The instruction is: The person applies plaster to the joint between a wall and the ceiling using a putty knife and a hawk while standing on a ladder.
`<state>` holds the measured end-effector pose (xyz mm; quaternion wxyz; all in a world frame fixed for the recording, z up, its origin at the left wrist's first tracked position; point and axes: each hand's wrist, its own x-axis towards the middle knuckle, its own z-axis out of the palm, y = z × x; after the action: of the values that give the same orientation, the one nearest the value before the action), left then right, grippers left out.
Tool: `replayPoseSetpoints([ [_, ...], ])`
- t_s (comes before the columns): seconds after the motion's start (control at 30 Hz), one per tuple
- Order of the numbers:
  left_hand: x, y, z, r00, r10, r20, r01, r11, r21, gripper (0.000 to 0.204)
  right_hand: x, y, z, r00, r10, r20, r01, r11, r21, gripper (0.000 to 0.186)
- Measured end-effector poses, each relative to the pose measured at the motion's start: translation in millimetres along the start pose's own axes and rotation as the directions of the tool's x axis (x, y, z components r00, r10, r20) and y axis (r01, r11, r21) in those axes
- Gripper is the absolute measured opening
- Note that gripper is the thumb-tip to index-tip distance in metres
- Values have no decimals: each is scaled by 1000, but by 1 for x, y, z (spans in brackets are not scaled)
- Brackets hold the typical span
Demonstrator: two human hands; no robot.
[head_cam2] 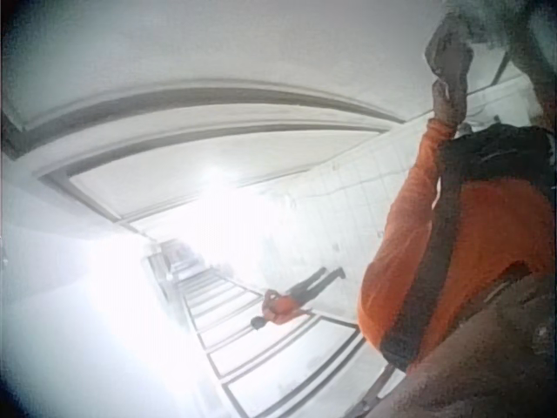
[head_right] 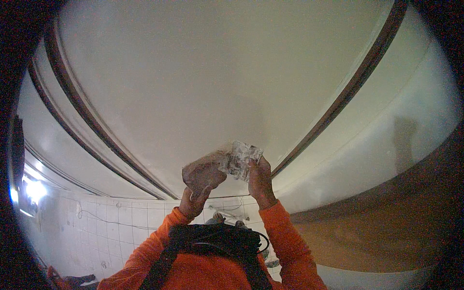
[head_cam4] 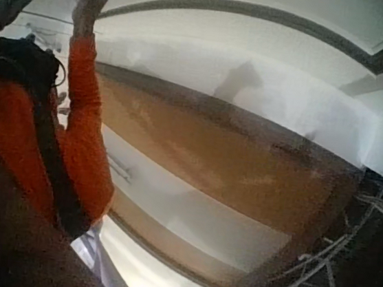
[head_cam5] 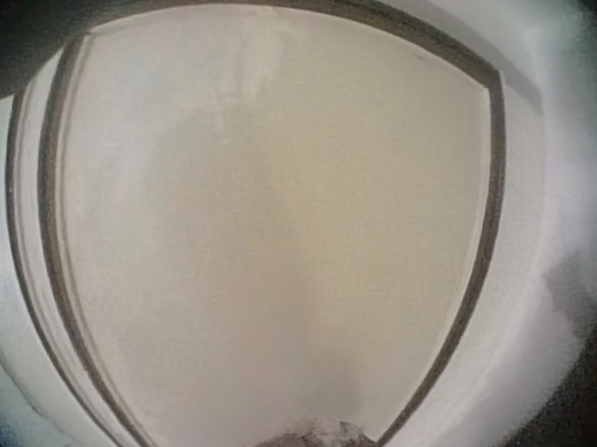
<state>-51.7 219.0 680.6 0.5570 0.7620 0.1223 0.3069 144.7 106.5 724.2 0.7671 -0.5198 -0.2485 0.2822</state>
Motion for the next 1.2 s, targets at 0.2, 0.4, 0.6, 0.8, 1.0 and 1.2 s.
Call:
replayPoseSetpoints([
  [0.2, -2, -11, -1, 996, 78, 37, -81, 994, 70, 21, 6, 22, -13, 994, 2, 111, -10, 997, 74, 35],
  [0.4, -5, -11, -1, 981, -77, 178, 22, 956, 293, 37, 14, 37, -24, 976, -156, 150, 210, 854, -476, 30],
  [0.6, 8, -19, -4, 954, 189, 233, -257, 915, 310, 79, 21, 42, -27, 987, -76, 142, 79, 997, -22, 32],
  [0.8, 20, -7, -9, 938, 180, 297, -292, 873, 392, 84, 27, 65, -42, 985, -146, 87, 160, 969, -186, 38],
  [1.0, 33, -17, -12, 928, 208, 308, -334, 831, 446, 80, 28, 74, -38, 940, -327, 95, 338, 862, -377, 42],
  [1.2, 45, -18, -14, 934, 192, 300, -331, 778, 534, 77, 23, 55, -24, 995, -97, 32, 95, 995, 39, 37],
])
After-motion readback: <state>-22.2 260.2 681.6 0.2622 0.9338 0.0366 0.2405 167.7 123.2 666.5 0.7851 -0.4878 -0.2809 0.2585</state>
